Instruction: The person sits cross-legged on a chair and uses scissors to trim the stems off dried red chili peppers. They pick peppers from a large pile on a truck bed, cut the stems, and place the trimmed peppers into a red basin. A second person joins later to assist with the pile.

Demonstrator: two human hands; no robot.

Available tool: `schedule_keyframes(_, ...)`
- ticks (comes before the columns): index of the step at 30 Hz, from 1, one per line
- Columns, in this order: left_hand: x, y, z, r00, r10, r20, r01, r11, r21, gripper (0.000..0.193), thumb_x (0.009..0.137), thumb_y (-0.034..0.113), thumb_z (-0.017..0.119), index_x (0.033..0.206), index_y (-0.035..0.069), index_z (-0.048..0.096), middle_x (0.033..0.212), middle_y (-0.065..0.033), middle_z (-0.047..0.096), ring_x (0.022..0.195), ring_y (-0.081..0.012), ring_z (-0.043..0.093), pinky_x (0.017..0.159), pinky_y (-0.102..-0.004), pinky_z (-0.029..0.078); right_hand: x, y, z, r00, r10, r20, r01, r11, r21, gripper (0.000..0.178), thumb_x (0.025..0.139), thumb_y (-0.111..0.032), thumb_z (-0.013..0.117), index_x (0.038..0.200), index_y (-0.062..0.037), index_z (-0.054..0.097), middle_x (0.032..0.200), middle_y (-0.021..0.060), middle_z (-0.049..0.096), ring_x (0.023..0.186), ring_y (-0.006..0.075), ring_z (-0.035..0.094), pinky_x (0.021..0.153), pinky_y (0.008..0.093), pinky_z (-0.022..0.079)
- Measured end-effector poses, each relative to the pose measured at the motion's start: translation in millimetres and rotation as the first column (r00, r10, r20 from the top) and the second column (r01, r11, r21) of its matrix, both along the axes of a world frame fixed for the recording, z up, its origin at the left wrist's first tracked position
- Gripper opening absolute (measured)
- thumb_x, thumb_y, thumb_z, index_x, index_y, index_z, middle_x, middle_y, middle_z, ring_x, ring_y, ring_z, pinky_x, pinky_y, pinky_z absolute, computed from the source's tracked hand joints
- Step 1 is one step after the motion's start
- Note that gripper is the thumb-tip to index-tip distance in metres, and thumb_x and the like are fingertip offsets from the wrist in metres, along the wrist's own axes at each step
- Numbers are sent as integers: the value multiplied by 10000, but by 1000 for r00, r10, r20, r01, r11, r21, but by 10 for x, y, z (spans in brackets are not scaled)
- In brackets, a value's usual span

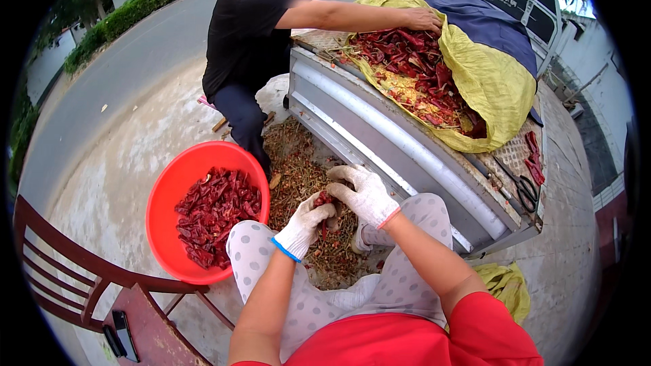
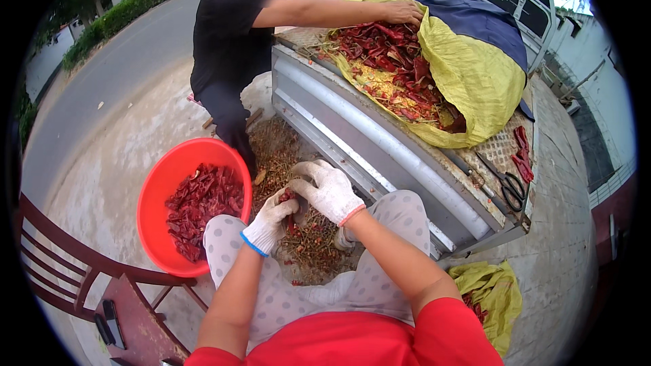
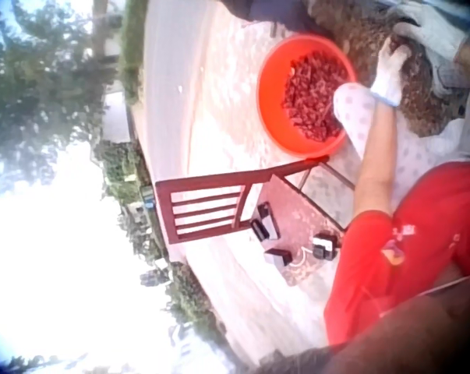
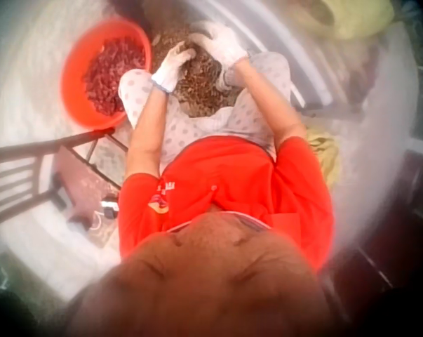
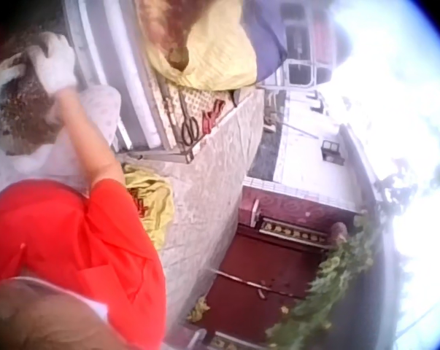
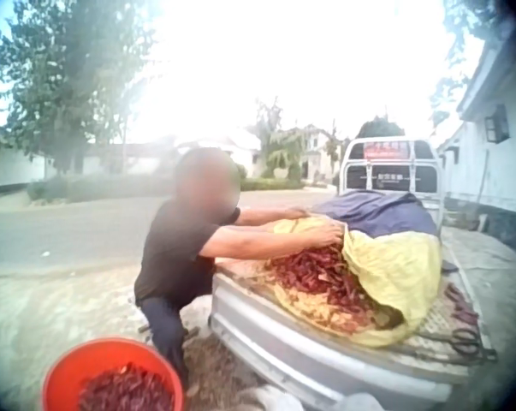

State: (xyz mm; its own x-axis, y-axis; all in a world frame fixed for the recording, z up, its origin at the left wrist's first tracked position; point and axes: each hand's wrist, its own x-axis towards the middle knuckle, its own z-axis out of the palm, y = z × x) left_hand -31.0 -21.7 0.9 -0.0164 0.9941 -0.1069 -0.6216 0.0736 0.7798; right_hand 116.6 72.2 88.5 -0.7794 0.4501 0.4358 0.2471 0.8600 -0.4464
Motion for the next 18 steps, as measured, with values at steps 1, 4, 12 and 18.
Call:
schedule_keyframes(1, 31, -7, 40, 998, -15, -57, 14, 999, -30, 164, 851, 89, 598, 1009, 51, 580, 804, -39, 613, 643, -148, 592, 614, -302, 518, -20, 103, -100, 993, 118, 3, -119, 992, 39, 194, 834, -223, 630, 977, -110, 699, 1074, 68, 669, 1003, 295, 630, 823, 386, 543)
schedule_keyframes(4, -15, -8, -33, 999, -16, -39, 16, 1000, 5, 184, 845, 89, 598, 1024, 48, 585, 805, -46, 626, 631, -152, 597, 601, -310, 518, -39, 175, -152, 954, 299, -3, -292, 935, 199, 187, 818, -214, 616, 956, -126, 703, 1083, 54, 666, 1016, 279, 621, 822, 377, 548)
schedule_keyframes(12, -6, -27, 10, 999, -13, 38, 11, 999, 32, 244, 848, 93, 606, 1084, 34, 617, 794, -31, 645, 574, -111, 570, 522, -258, 477, -41, 62, 34, 981, 170, 89, -174, 984, 36, 161, 835, -229, 615, 897, -107, 699, 979, 70, 664, 939, 282, 642, 781, 397, 546)
schedule_keyframes(18, 96, -43, 129, 965, 102, -242, -118, 992, -54, 168, 869, 130, 635, 1012, 41, 637, 749, -10, 633, 528, -81, 528, 484, -237, 434, -41, 40, -10, 995, 87, 56, -79, 989, -128, 176, 863, -222, 608, 906, -80, 702, 927, 104, 673, 858, 289, 655, 748, 401, 540)
